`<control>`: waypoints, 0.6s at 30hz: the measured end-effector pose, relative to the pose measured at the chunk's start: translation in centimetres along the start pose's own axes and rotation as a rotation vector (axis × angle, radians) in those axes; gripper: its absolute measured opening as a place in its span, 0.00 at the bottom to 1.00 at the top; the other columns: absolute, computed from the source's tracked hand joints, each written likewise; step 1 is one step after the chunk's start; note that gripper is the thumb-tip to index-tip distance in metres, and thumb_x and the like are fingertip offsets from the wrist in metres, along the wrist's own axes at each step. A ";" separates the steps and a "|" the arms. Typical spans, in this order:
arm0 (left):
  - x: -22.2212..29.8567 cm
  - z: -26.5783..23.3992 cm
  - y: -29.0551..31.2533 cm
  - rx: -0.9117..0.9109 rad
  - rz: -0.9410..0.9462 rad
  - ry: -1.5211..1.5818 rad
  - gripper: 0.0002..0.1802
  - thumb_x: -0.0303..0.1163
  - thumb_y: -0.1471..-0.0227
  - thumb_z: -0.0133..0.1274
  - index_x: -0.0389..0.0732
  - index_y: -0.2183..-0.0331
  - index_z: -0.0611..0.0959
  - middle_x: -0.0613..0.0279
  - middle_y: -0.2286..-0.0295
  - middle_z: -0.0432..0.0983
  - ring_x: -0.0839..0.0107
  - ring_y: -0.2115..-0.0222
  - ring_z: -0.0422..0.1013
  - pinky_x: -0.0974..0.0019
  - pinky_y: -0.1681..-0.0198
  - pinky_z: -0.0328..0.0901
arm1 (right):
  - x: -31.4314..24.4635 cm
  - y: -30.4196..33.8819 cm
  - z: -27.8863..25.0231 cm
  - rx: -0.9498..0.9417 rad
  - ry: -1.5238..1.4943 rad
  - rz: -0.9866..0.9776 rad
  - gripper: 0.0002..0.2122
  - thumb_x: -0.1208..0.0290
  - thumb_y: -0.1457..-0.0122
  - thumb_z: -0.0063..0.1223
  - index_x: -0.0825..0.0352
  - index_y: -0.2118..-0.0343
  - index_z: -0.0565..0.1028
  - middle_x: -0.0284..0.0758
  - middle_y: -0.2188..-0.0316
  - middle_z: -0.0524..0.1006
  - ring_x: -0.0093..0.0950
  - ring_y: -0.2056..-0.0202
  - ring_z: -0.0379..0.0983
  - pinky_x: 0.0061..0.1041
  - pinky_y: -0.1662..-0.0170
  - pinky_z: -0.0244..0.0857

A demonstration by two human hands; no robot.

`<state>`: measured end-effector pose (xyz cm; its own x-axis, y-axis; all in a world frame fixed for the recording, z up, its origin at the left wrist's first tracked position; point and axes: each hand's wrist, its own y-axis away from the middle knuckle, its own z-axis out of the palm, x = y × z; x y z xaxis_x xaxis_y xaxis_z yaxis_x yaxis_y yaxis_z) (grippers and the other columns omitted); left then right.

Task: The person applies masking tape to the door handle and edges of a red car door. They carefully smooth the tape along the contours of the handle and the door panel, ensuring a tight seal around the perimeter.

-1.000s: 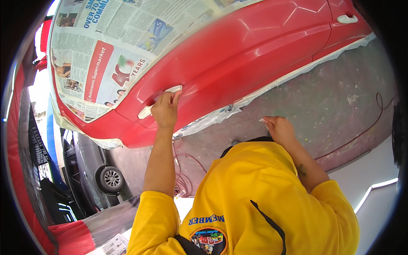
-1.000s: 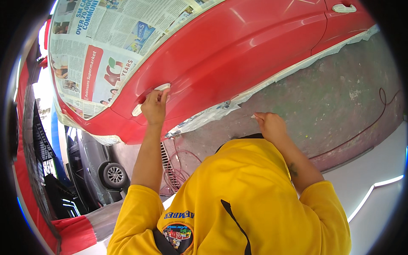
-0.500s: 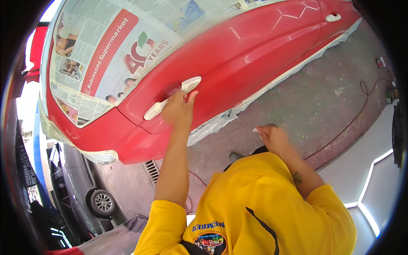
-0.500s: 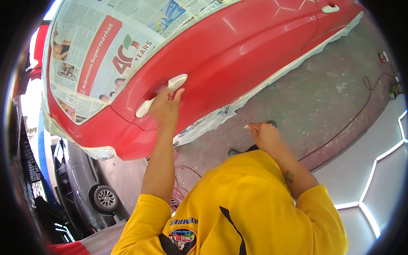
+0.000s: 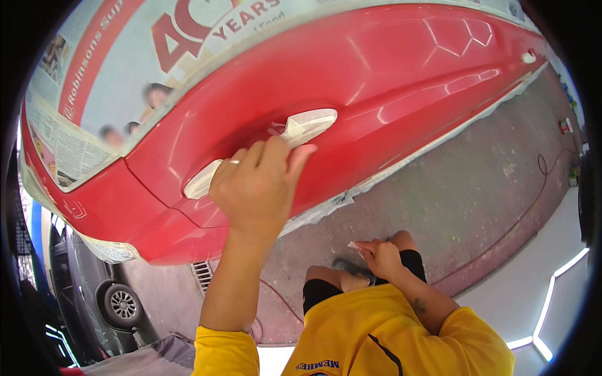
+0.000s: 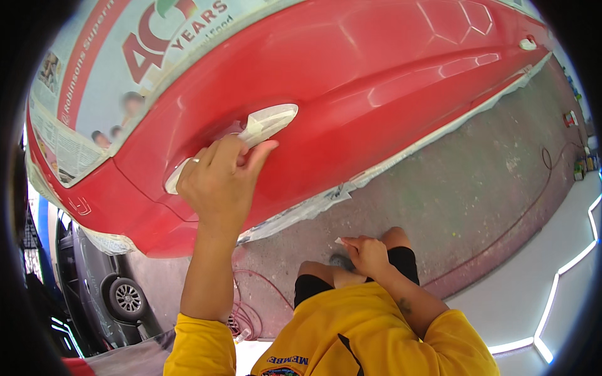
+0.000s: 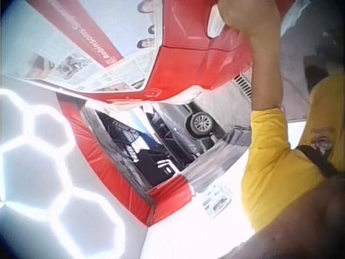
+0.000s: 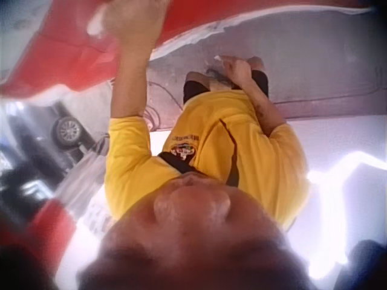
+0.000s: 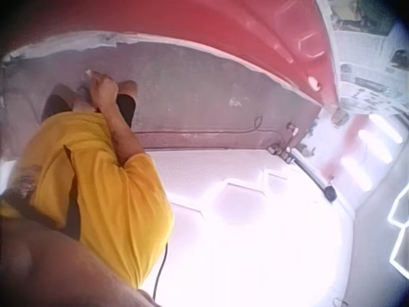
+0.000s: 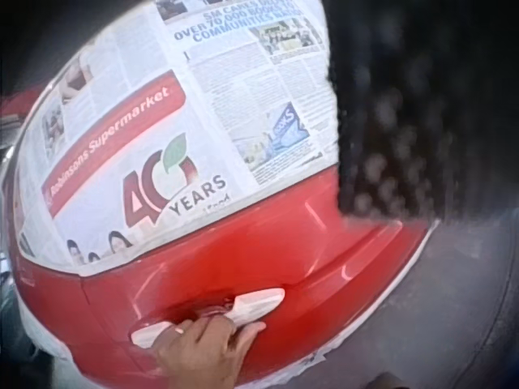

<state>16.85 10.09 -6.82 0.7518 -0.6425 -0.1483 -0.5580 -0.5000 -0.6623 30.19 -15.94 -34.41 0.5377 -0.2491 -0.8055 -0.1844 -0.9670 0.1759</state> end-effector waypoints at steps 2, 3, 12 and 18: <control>1.7 1.2 -1.4 0.052 0.061 -0.015 0.23 0.49 0.59 0.76 0.50 0.78 0.77 0.71 0.82 0.72 0.66 0.82 0.72 0.59 0.78 0.63 | 3.1 -1.3 3.0 -0.038 -0.001 -0.024 0.12 0.61 0.33 0.58 0.53 0.53 0.89 0.47 0.67 0.85 0.51 0.66 0.83 0.49 0.63 0.77; 2.0 1.6 -1.6 0.087 0.061 -0.011 0.24 0.47 0.58 0.78 0.49 0.78 0.76 0.71 0.83 0.71 0.67 0.83 0.71 0.61 0.79 0.62 | 5.4 -2.0 5.0 -0.054 0.003 -0.071 0.12 0.61 0.32 0.58 0.53 0.53 0.89 0.47 0.67 0.85 0.51 0.66 0.83 0.49 0.63 0.77; -1.3 0.2 3.4 0.374 -0.121 0.387 0.10 0.23 0.46 0.75 0.41 0.70 0.85 0.76 0.77 0.76 0.88 0.75 0.70 0.83 0.70 0.60 | 21.8 -8.2 16.3 -0.365 -0.037 -0.259 0.15 0.56 0.30 0.57 0.53 0.48 0.88 0.44 0.63 0.87 0.50 0.63 0.84 0.45 0.60 0.77; -3.7 0.8 5.1 0.300 -0.054 0.202 0.14 0.29 0.44 0.74 0.36 0.57 0.93 0.76 0.77 0.75 0.87 0.77 0.65 0.78 0.74 0.56 | 27.5 -11.9 19.5 -0.371 0.090 -0.299 0.15 0.51 0.29 0.54 0.48 0.50 0.89 0.44 0.62 0.87 0.50 0.61 0.84 0.47 0.57 0.78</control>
<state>11.55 10.38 -10.21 0.6762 -0.7364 0.0214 -0.3684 -0.3632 -0.8558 31.07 -10.26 -69.68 0.5943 0.0543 -0.8024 0.2860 -0.9468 0.1477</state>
